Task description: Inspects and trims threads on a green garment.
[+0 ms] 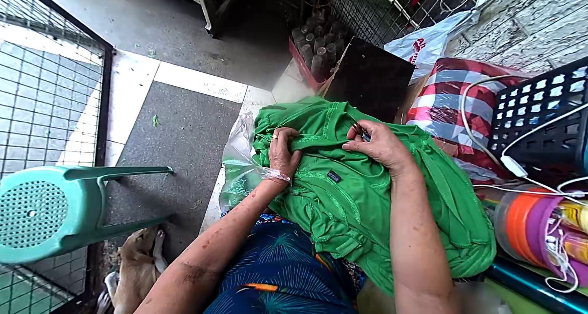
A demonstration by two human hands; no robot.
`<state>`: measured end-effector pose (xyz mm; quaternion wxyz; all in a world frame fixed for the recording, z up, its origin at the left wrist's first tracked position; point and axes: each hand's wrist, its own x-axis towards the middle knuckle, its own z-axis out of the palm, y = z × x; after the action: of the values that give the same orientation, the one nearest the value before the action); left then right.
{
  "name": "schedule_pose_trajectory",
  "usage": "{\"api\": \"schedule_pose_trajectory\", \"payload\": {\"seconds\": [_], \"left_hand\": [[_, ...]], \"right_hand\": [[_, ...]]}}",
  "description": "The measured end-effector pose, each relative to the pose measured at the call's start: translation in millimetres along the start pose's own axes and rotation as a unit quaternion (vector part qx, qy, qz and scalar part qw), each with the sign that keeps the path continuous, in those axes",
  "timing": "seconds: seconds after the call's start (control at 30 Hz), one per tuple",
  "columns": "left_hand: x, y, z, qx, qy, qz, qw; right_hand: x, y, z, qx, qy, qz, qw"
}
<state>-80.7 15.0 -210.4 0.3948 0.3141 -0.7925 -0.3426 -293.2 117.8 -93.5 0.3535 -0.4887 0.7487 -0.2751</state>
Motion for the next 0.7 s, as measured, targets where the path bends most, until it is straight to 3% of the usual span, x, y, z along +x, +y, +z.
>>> {"api": "schedule_pose_trajectory", "payload": {"seconds": [0.33, 0.7], "left_hand": [[-0.8, -4.3, -0.2, -0.039, 0.026, 0.007, 0.999], [-1.5, 11.6, -11.9, 0.022, -0.021, 0.010, 0.999]], "right_hand": [[-6.7, 0.9, -0.9, 0.034, -0.097, -0.080, 0.992], [-10.9, 4.0, 4.2, 0.055, -0.055, -0.141, 0.987]]}}
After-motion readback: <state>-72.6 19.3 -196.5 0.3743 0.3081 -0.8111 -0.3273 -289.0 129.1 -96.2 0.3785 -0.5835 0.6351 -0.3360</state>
